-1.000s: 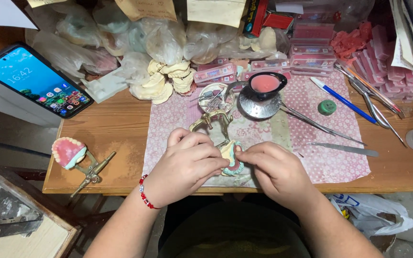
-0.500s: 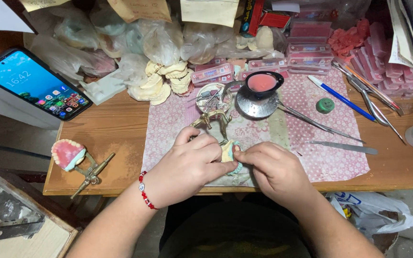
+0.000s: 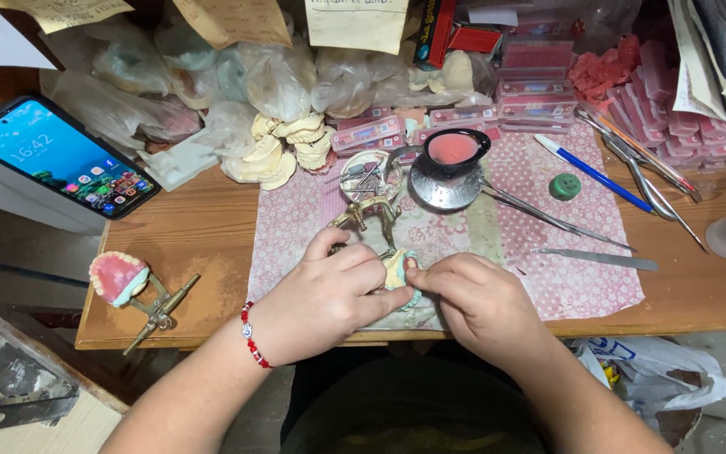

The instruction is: The person applies liquid from a bottle to a pink denture base, then uses a metal clamp to secure a denture mold. They proceed to apply a pink paste to the mold using a small metal spatula, smoothing it over the surface.

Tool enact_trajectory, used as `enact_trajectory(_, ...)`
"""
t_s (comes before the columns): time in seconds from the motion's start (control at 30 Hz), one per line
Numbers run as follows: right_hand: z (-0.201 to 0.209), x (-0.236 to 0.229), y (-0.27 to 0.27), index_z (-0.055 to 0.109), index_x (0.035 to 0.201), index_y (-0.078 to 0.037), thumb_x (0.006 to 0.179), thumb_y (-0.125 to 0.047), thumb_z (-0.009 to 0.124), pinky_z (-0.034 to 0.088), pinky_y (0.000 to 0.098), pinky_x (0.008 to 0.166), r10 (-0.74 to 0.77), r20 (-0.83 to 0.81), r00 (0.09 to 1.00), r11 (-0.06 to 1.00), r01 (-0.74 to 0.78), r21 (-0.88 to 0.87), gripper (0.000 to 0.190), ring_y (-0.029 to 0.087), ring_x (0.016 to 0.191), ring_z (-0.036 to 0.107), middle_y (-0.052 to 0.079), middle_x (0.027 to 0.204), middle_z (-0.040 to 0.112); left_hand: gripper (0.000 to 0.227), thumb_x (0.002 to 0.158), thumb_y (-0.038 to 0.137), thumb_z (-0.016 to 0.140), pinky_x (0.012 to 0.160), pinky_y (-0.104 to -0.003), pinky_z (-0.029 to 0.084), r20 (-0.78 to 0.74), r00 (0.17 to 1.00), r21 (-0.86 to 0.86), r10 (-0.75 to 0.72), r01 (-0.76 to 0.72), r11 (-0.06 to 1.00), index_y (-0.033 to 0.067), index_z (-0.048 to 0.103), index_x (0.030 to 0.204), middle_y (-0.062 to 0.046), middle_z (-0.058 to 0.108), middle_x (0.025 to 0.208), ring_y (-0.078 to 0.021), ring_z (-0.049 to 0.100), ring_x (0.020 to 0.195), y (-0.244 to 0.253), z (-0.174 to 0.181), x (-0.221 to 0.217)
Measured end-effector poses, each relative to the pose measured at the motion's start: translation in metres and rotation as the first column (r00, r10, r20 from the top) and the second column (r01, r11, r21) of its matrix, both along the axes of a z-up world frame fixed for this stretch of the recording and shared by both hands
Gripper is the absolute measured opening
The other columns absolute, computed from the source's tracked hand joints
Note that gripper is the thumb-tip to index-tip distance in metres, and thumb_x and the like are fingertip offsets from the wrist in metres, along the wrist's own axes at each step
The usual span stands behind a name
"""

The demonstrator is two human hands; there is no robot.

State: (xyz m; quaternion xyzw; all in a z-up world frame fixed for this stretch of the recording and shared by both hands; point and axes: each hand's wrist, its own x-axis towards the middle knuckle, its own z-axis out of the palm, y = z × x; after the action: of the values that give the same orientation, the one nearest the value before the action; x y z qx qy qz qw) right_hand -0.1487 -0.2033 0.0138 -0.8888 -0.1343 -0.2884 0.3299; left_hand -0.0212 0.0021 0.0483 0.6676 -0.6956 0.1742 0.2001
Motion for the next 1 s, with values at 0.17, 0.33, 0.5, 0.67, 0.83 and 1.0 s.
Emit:
enact_trajectory(0.17, 0.000, -0.002, -0.002, 0.076, 0.099, -0.010, 0.093, 0.001, 0.056, 0.059, 0.0440, 0.071, 0.011, -0.019, 1.000, 1.000, -0.012, -0.012, 0.024, 0.033, 0.080, 0.073, 0.009, 0.087, 0.071, 0.012, 0.102, 0.011, 0.060, 0.099, -0.049, 0.039, 0.054, 0.998, -0.025, -0.028, 0.029, 0.999, 0.0178, 0.071, 0.102, -0.002, 0.050, 0.081, -0.0216, 0.058, 0.089, -0.003, 0.007, 0.001)
enact_trajectory(0.33, -0.001, -0.002, -0.001, 0.077, 0.100, -0.013, 0.095, -0.001, 0.054, 0.059, 0.0406, 0.072, -0.009, -0.023, 1.000, 1.000, 0.009, -0.015, 0.026, 0.030, 0.081, 0.073, 0.005, 0.088, 0.071, 0.010, 0.101, 0.012, 0.061, 0.099, -0.051, 0.040, 0.070, 0.996, -0.035, -0.054, 0.056, 0.998, 0.0157, 0.070, 0.101, -0.003, 0.050, 0.080, -0.0222, 0.056, 0.086, -0.007, 0.011, 0.001)
enact_trajectory(0.5, 0.000, -0.002, -0.001, 0.077, 0.100, -0.012, 0.094, 0.000, 0.055, 0.059, 0.0422, 0.072, -0.008, -0.043, 0.999, 1.000, 0.008, -0.010, 0.026, 0.031, 0.081, 0.073, 0.007, 0.088, 0.072, 0.010, 0.101, 0.012, 0.062, 0.100, -0.051, 0.040, 0.081, 0.996, -0.044, -0.039, 0.043, 0.998, 0.0160, 0.071, 0.100, -0.003, 0.051, 0.080, -0.0220, 0.057, 0.088, -0.004, 0.007, 0.000)
enact_trajectory(0.67, 0.000, -0.002, 0.000, 0.078, 0.100, -0.013, 0.094, 0.000, 0.054, 0.059, 0.0412, 0.073, -0.010, -0.040, 0.999, 1.000, 0.010, -0.010, 0.028, 0.031, 0.081, 0.073, 0.006, 0.088, 0.071, 0.011, 0.101, 0.012, 0.060, 0.101, -0.052, 0.039, 0.082, 0.997, -0.033, -0.003, 0.006, 0.999, 0.0149, 0.071, 0.102, -0.003, 0.051, 0.082, -0.0220, 0.057, 0.089, -0.003, 0.004, -0.002)
enact_trajectory(0.83, 0.000, -0.002, 0.000, 0.078, 0.100, -0.014, 0.094, 0.000, 0.054, 0.060, 0.0400, 0.073, -0.012, -0.033, 0.999, 1.000, 0.011, -0.013, 0.028, 0.029, 0.082, 0.073, 0.005, 0.088, 0.071, 0.009, 0.101, 0.015, 0.061, 0.101, -0.052, 0.039, 0.087, 0.996, -0.020, -0.011, 0.013, 1.000, 0.0153, 0.070, 0.101, -0.003, 0.052, 0.081, -0.0220, 0.057, 0.089, -0.003, 0.006, -0.001)
enact_trajectory(1.0, -0.002, -0.004, 0.000, 0.076, 0.102, -0.014, 0.091, -0.003, 0.058, 0.060, 0.0403, 0.076, -0.015, -0.050, 0.999, 0.998, 0.012, -0.057, 0.024, 0.028, 0.085, 0.073, 0.004, 0.092, 0.072, 0.018, 0.105, 0.021, 0.052, 0.104, -0.053, 0.036, -0.064, 0.998, -0.009, -0.001, 0.000, 1.000, 0.0170, 0.070, 0.105, -0.002, 0.054, 0.083, -0.0211, 0.058, 0.097, 0.003, -0.008, 0.003)
